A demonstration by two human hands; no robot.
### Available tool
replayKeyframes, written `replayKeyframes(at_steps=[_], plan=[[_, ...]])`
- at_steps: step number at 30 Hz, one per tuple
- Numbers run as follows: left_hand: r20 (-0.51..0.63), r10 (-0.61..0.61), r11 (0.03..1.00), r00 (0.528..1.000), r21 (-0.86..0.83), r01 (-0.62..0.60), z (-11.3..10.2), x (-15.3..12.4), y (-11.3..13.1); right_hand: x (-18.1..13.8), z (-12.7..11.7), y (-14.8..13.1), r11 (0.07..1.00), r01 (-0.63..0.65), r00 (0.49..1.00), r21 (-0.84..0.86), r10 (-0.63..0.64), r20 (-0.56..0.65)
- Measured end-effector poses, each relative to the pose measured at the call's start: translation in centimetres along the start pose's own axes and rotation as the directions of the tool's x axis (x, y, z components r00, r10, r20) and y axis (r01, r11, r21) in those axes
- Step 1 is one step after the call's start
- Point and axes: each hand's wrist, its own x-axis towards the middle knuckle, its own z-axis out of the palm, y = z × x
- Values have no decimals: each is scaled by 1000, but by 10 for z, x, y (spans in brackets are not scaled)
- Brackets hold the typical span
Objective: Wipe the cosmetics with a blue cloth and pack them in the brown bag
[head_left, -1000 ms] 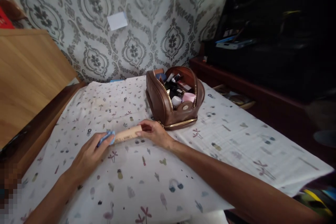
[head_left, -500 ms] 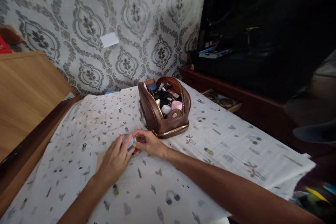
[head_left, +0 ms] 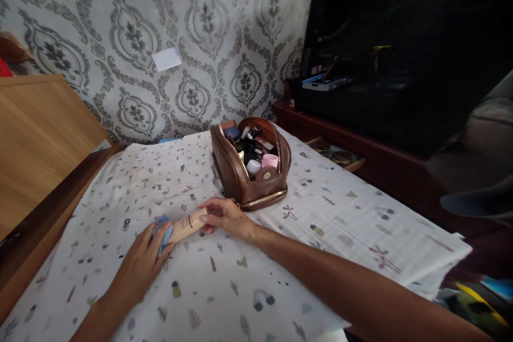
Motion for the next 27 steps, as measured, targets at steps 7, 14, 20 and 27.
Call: replayKeyframes(at_steps=[7,14,20,27], plan=[[102,-20,994,995,-106,31,-17,-6,-16,-4,3,-8,1000,8,999,9,-9,35],[150,52,995,987,-93,-38,-27,12,-27,-4,3,-11,998,55,996,11,-55,64],[-57,232,957,971,193,-218,-35,33,-27,-3,3,-11,994,11,1000,105,-12,11],[-65,293,930,954,251,-268,-27,47,-18,-1,2,-4,999,4,1000,33,-3,-28]])
